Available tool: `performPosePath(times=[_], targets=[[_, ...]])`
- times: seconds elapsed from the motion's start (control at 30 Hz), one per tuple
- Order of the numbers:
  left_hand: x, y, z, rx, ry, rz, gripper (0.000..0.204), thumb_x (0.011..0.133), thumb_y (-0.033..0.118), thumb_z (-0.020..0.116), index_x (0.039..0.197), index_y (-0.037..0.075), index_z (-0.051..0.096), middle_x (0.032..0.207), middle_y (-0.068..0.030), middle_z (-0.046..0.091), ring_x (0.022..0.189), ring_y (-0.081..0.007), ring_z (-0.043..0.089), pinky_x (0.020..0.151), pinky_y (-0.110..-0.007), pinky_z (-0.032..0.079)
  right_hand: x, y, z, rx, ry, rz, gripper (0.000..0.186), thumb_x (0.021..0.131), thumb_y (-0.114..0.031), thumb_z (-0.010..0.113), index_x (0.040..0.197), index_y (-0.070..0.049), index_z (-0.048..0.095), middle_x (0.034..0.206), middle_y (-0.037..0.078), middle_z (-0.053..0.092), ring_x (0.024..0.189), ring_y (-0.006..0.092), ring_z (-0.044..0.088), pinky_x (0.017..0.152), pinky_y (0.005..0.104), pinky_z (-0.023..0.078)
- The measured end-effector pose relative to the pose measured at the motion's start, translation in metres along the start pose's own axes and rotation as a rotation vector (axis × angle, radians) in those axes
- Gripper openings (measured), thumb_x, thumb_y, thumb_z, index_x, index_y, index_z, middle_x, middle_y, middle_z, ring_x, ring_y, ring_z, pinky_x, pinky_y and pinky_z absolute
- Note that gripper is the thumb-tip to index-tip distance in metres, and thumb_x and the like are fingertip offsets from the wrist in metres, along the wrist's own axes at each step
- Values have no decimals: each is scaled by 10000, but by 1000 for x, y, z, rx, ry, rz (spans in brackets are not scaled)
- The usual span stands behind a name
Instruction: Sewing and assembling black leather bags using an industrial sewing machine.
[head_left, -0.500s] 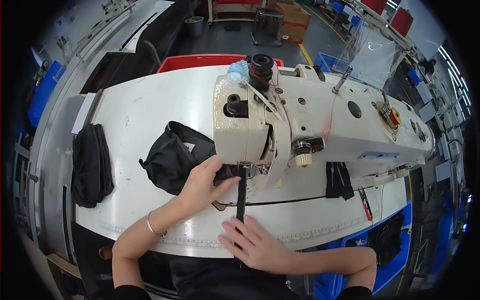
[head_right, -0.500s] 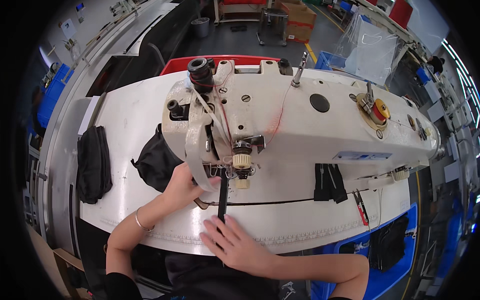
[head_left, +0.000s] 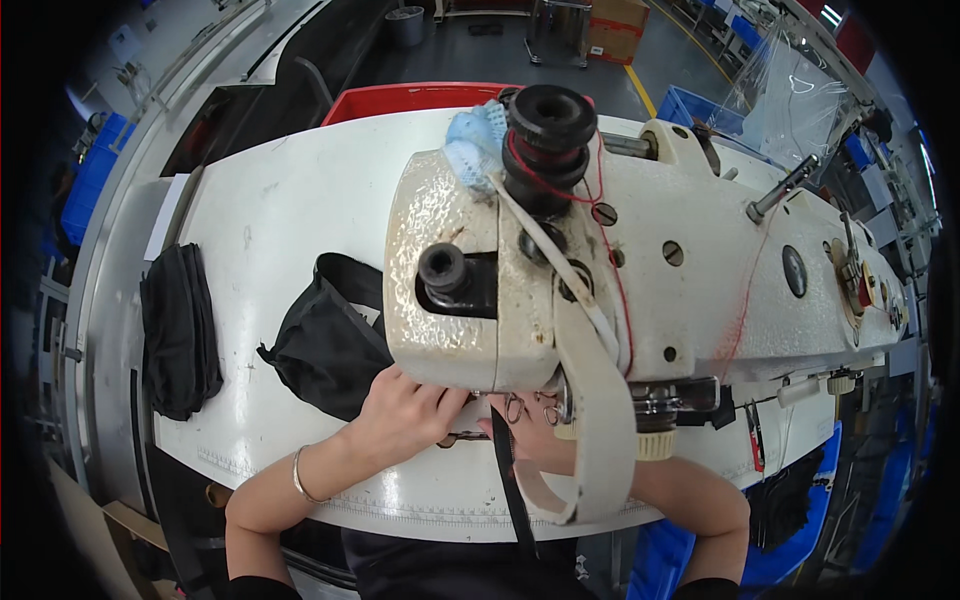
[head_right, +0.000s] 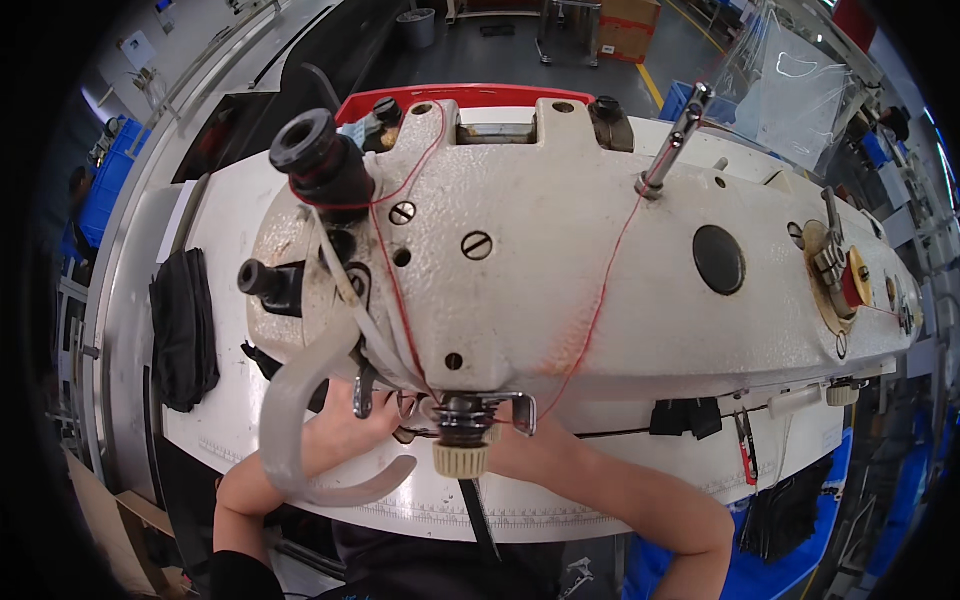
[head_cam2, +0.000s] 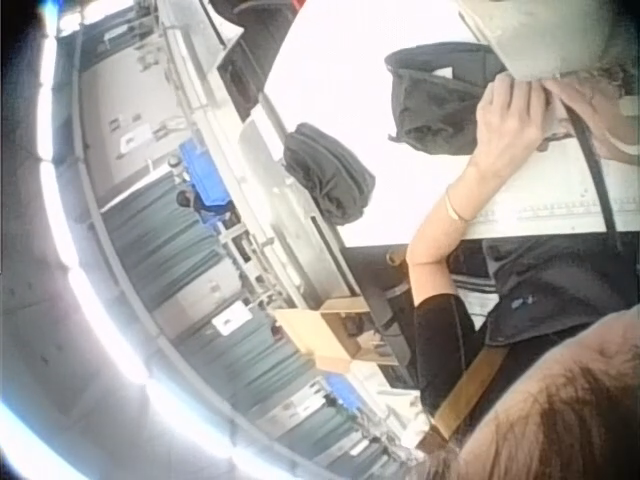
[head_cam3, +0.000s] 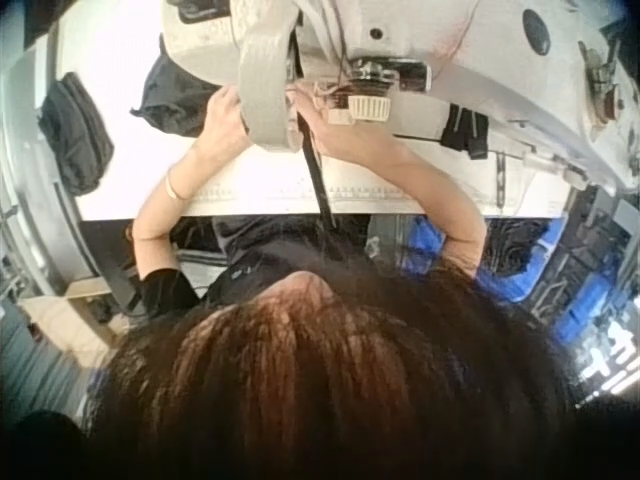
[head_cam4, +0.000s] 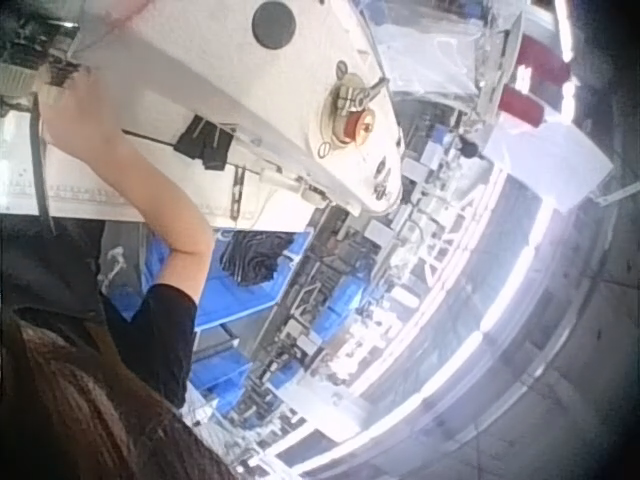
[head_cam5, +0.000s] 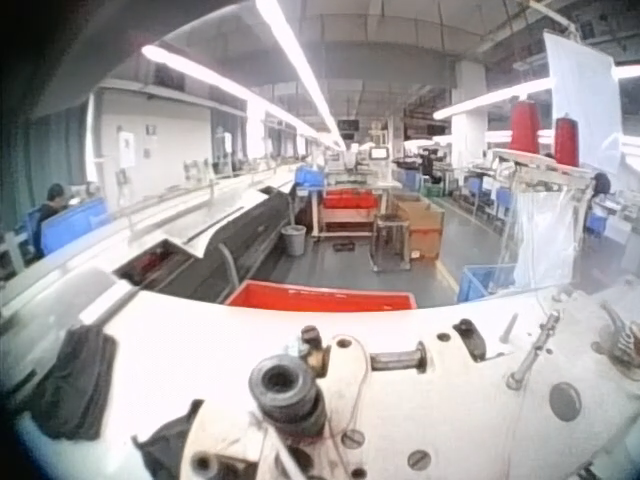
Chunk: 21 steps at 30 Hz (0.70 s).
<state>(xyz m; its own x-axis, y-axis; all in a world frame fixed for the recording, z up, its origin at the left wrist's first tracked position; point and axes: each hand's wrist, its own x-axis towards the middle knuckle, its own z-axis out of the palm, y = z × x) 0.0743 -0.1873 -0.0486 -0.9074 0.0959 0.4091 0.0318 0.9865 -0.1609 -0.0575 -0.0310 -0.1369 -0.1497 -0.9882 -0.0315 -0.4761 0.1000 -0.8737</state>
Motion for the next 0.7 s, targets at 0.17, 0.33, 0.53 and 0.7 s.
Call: performPosePath(times=[0.17, 0.33, 0.53, 0.7], targets=[[-2, 1, 11, -143, 97, -37, 322, 591, 83, 612, 904, 13, 641, 931, -97, 600, 839, -241, 597, 677, -342, 513, -13, -1, -6, -144, 7, 15, 460, 840, -118, 658, 1268, -34, 513, 1243, 108, 566, 1182, 182, 516, 1013, 332, 394], [-14, -1, 16, -240, 25, -93, 322, 593, 70, 618, 907, 17, 663, 938, -100, 602, 861, -276, 610, 675, -381, 526, -9, -23, -46, 382, -171, -154, 484, 843, -90, 627, 1301, -30, 483, 1255, 127, 560, 1204, 211, 503, 1031, 363, 367], [-20, -1, 16, -540, -40, -293, 327, 588, 50, 714, 912, 32, 674, 913, -106, 638, 836, -302, 628, 735, -399, 514, -13, -22, -32, -363, 48, -276, 441, 799, -94, 661, 1219, -36, 540, 1229, 135, 567, 1180, 273, 516, 1010, 382, 382], [-16, 5, 12, -464, -53, -277, 371, 586, 41, 726, 954, 53, 677, 929, -115, 637, 848, -321, 621, 752, -418, 500, -4, -32, -40, -303, 139, -387, 345, 771, -117, 637, 1098, -16, 592, 1112, 144, 601, 1043, 263, 579, 890, 362, 482]])
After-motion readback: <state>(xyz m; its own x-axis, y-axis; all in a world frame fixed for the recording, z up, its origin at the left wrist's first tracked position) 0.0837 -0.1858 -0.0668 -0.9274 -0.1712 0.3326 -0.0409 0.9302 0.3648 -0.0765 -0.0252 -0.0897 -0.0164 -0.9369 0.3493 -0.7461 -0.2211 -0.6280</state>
